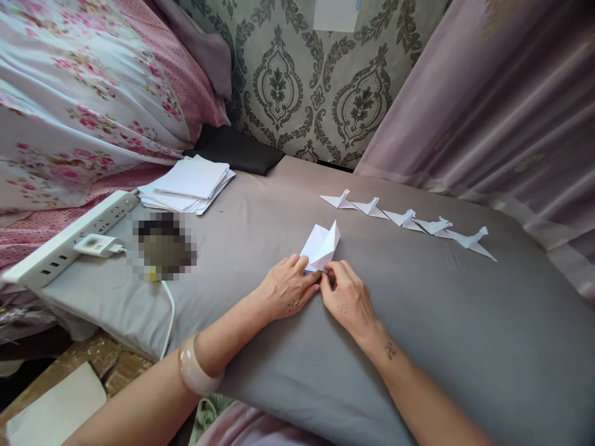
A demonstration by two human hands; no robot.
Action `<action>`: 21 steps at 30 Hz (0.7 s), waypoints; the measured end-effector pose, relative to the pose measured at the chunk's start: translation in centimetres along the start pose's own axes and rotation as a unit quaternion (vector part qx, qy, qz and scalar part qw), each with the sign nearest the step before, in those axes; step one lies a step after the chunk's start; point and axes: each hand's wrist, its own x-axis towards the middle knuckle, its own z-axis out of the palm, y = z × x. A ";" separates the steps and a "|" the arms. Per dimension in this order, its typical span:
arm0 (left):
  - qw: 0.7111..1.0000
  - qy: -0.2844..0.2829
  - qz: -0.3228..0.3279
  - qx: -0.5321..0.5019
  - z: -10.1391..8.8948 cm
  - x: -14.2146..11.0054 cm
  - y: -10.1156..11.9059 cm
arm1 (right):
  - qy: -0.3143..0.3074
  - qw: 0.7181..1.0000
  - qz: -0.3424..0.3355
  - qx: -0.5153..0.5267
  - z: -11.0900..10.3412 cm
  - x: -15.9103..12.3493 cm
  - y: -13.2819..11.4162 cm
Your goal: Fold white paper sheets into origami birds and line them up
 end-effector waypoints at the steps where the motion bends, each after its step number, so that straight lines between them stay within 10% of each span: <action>1: 1.000 0.002 0.000 0.001 0.0 0.0 0.0 | -0.001 1.000 -0.012 -0.024 0.0 0.0 -0.1; 10: 1.000 -0.003 0.007 -0.017 -0.2 -0.2 -0.3 | 0.014 0.990 -0.031 -0.137 -0.1 -0.2 -0.5; 21: 1.000 -0.019 0.009 -0.011 -0.5 -0.3 -0.4 | 0.006 0.997 0.078 0.016 0.0 -0.3 0.9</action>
